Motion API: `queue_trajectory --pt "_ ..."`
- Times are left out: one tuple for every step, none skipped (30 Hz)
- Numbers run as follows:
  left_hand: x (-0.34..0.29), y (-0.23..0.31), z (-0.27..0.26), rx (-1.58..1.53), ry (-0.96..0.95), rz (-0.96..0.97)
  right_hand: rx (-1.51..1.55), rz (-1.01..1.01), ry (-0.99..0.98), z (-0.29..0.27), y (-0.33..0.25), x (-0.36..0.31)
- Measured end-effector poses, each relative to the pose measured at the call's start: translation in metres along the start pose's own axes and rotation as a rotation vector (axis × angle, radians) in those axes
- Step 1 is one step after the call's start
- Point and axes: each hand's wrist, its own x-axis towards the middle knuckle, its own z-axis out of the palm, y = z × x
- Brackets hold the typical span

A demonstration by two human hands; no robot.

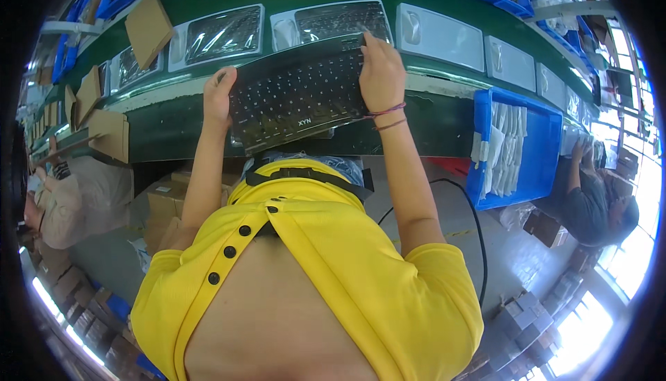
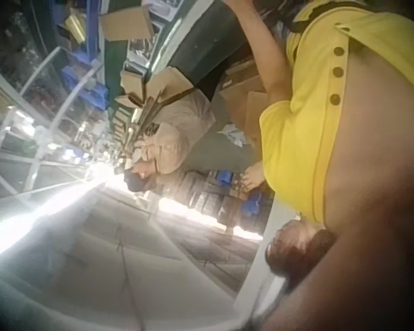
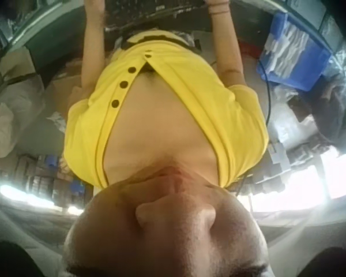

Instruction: The person wraps keyboards in plastic sleeves and places them into plastic trays on a conveyor belt.

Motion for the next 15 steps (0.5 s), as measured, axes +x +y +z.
queue_trajectory --pt "0.000 0.000 0.008 0.003 -0.009 -0.007 -0.006 0.054 -0.011 0.002 0.003 -0.003" --pt "-0.001 0.000 0.016 0.050 -0.023 0.024 0.000 0.082 0.016 0.005 0.010 -0.005" --pt "0.000 0.000 0.023 0.097 -0.035 0.057 -0.005 0.090 0.020 0.005 0.017 -0.006" --pt "0.002 -0.003 0.026 0.098 -0.045 0.052 0.065 0.138 0.033 0.004 0.025 -0.005" --pt "0.005 -0.005 0.026 0.224 -0.111 0.077 0.135 0.186 0.047 0.002 0.032 -0.005" --pt "0.008 -0.006 0.030 0.350 -0.178 0.103 0.129 0.192 0.052 -0.003 0.039 -0.005" --pt "0.011 -0.008 0.035 0.351 -0.188 0.101 0.196 0.283 -0.022 -0.009 0.046 -0.004" --pt "0.012 -0.010 0.042 0.364 -0.201 0.080 0.264 0.374 -0.095 -0.016 0.055 -0.004" --pt "0.015 -0.012 0.050 0.379 -0.218 0.057 0.258 0.381 -0.086 -0.020 0.071 -0.007" --pt "0.018 -0.016 0.056 0.380 -0.228 0.057 0.431 0.481 -0.173 -0.021 0.092 -0.012" --pt "0.024 -0.021 0.062 0.333 -0.230 0.040 0.606 0.577 -0.260 -0.024 0.111 -0.018" --pt "0.029 -0.024 0.071 0.288 -0.228 0.024 0.701 0.630 -0.319 -0.028 0.120 -0.020" --pt "0.034 -0.027 0.080 0.289 -0.233 0.023 0.700 0.632 -0.314 -0.035 0.130 -0.020" --pt "0.039 -0.030 0.090 0.298 -0.245 0.038 0.773 0.742 -0.423 -0.043 0.139 -0.020" --pt "0.044 -0.029 0.102 0.308 -0.259 0.052 0.845 0.853 -0.530 -0.051 0.147 -0.020"
